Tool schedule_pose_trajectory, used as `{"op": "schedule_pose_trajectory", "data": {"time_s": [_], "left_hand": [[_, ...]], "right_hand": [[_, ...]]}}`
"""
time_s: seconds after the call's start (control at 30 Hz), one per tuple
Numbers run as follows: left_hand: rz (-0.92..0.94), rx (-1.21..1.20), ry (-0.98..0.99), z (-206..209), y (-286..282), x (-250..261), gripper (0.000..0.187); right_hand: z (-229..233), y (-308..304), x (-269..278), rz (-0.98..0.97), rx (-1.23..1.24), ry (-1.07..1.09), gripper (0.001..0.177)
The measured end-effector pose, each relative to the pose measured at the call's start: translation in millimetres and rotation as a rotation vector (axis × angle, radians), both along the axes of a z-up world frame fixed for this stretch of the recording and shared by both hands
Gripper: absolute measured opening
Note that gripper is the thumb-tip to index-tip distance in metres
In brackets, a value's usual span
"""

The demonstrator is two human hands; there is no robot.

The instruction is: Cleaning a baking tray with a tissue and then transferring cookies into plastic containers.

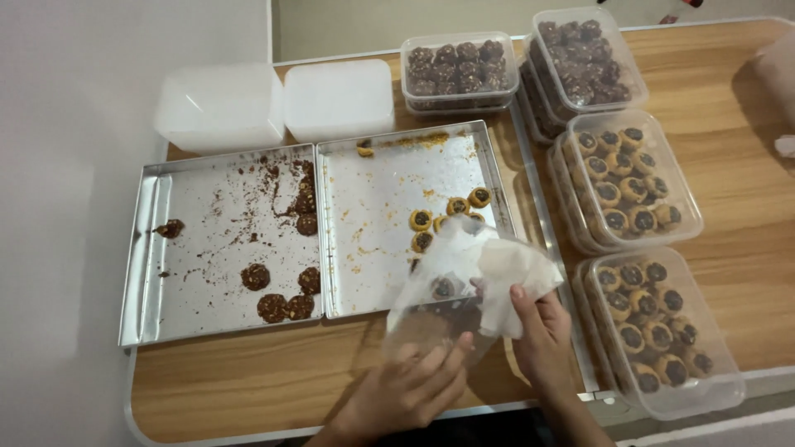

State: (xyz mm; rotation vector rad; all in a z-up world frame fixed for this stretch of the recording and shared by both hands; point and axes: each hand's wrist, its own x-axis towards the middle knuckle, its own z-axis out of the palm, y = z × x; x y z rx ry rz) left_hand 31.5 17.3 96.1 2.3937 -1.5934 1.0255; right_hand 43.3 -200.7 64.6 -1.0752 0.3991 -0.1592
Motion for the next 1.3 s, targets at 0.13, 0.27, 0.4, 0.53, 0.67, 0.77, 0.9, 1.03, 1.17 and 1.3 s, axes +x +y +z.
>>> {"op": "schedule_pose_trajectory", "data": {"time_s": [0.13,0.27,0.4,0.53,0.67,0.77,0.9,1.03,1.17,1.3], "left_hand": [[0.180,-0.390,0.223,-24,3,-10,0.062],[0.343,-0.535,0.992,33,4,0,0.061],[0.602,-0.479,1.104,-10,1,-8,0.056],[0.622,-0.639,1.068,-20,2,-13,0.059],[0.574,-0.646,0.956,-25,0,-14,0.068],[0.744,-0.589,0.711,-29,-12,-12,0.059],[0.483,-0.762,0.772,-32,-20,-13,0.056],[0.432,-0.745,0.713,-31,-21,-13,0.051],[0.415,-0.858,0.704,-32,-18,-14,0.050],[0.464,-1.059,1.072,-32,-13,-12,0.055]], "right_hand": [[-9,0,-6,-0.085,-0.308,0.055,0.029],[-2,9,-4,0.039,-0.506,0.183,0.035],[-50,-8,-12,0.126,-0.767,0.017,0.037],[-66,-35,-13,0.253,-0.829,0.000,0.055],[1,-16,-11,-0.111,-1.035,0.003,0.032],[24,6,-6,-0.221,-1.375,-0.759,0.022],[11,28,1,-0.224,-1.840,-0.875,0.027],[2,43,-3,-0.164,-2.152,-0.647,0.033],[3,50,-19,-0.073,-2.211,-0.611,0.041],[-23,48,-39,0.123,-2.161,-0.691,0.051]]}}
